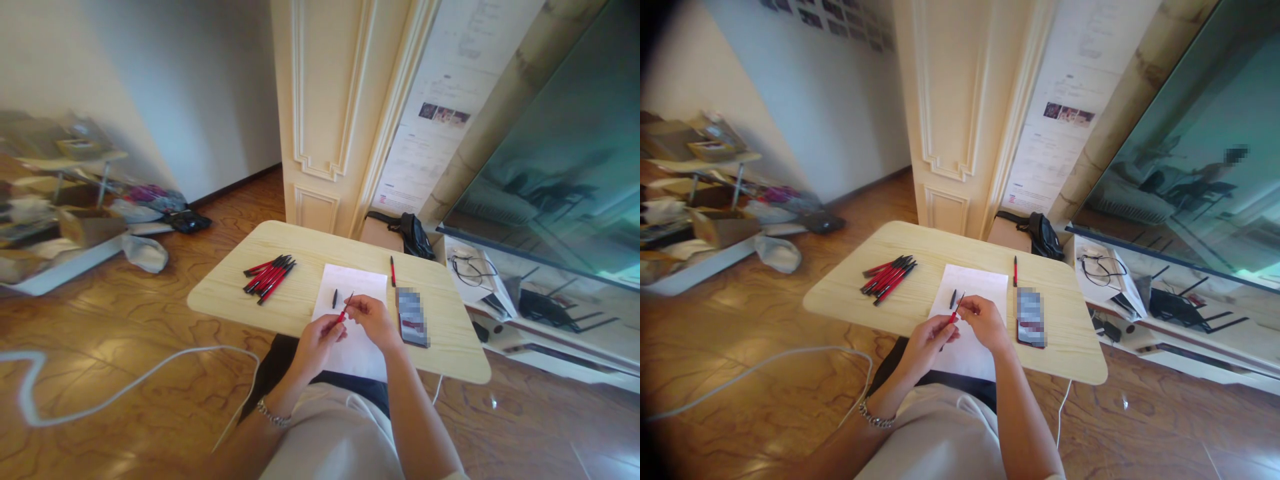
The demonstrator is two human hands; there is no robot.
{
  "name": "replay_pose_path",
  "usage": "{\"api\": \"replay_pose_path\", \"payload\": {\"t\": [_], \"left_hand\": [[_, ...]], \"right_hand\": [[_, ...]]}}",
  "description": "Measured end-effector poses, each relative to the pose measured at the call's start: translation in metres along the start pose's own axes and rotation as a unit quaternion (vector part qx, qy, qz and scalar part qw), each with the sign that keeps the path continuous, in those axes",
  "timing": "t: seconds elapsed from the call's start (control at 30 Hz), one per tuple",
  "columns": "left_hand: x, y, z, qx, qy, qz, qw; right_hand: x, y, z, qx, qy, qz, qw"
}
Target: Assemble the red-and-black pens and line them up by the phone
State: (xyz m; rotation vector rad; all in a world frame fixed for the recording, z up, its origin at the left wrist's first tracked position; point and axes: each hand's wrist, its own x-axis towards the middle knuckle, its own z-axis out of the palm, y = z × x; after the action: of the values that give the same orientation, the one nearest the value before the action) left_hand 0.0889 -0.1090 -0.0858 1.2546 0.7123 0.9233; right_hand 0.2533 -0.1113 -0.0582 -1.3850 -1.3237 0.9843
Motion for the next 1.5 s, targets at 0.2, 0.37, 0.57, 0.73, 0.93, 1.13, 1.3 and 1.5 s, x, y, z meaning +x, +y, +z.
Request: {"api": "replay_pose_path", "payload": {"t": [0.2, 0.37, 0.57, 0.73, 0.93, 1.13, 1.3, 1.5], "left_hand": [[0.003, -0.005, -0.002, 0.0, 0.034, -0.005, 0.999], [0.004, -0.005, -0.003, 0.028, 0.047, -0.013, 0.998], [0.005, -0.008, -0.005, 0.018, 0.04, -0.01, 0.999], [0.005, -0.008, -0.005, 0.009, 0.038, -0.003, 0.999], [0.005, -0.007, -0.005, 0.003, 0.046, -0.012, 0.999], [0.004, -0.007, -0.002, -0.017, 0.037, -0.008, 0.999], [0.001, -0.003, 0.002, 0.008, 0.029, 0.011, 0.999], [0.001, 0.0, 0.002, 0.036, 0.016, 0.021, 0.999]], "right_hand": [[0.023, 0.018, 0.0, -0.217, 0.081, 0.014, 0.973], [0.038, 0.018, 0.011, -0.37, 0.069, 0.064, 0.924], [0.047, 0.016, 0.022, -0.464, 0.053, 0.137, 0.874], [0.048, 0.017, 0.024, -0.472, 0.056, 0.13, 0.87], [0.04, 0.022, 0.012, -0.253, 0.101, 0.048, 0.961], [0.025, 0.003, 0.0, 0.053, 0.104, 0.031, 0.993], [0.019, -0.021, -0.003, 0.177, 0.123, 0.032, 0.976], [0.016, -0.03, -0.002, 0.214, 0.125, 0.024, 0.969]]}}
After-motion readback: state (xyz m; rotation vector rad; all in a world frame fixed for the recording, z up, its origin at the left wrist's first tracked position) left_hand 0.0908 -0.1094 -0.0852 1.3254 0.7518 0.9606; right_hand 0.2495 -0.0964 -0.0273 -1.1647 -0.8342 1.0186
